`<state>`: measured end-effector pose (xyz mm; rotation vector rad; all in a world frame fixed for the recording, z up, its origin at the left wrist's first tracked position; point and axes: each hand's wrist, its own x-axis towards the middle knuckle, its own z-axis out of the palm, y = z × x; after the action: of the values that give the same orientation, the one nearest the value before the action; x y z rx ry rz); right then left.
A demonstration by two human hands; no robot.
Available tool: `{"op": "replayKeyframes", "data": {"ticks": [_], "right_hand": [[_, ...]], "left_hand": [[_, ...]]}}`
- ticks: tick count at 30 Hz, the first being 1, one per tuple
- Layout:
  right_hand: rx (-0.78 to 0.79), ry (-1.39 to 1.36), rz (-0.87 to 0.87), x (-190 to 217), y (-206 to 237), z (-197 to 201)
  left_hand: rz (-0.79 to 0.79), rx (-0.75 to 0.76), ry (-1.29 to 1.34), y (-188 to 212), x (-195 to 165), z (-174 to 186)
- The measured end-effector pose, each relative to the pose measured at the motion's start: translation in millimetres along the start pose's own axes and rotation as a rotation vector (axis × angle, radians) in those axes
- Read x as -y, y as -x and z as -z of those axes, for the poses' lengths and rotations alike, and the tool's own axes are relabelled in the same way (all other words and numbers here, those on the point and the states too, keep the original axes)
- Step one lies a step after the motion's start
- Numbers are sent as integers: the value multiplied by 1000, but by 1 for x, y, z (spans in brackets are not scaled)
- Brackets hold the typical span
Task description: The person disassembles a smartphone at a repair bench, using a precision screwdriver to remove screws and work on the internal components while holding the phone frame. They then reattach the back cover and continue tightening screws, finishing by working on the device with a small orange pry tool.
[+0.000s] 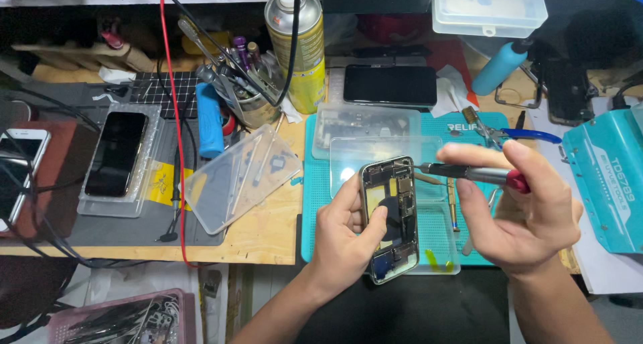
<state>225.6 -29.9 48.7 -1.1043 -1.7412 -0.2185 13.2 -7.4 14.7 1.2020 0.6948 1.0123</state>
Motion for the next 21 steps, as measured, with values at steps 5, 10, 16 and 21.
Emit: {"op": "replayKeyframes", "data": {"ticks": [5,10,16,21], "right_hand": [[0,15,36,2,-4,2],[-45,-28,-47,5,-7,-1],[-43,-230,-79,2,-4,-2],[-84,21,9,-7,0,-1]], "left_hand": [[-14,-10,32,1,4,1],[-44,-41,58,-1,8,2],[-17,-3,-25,1,9,2],[-44,-9,-29,2,9,0]]}}
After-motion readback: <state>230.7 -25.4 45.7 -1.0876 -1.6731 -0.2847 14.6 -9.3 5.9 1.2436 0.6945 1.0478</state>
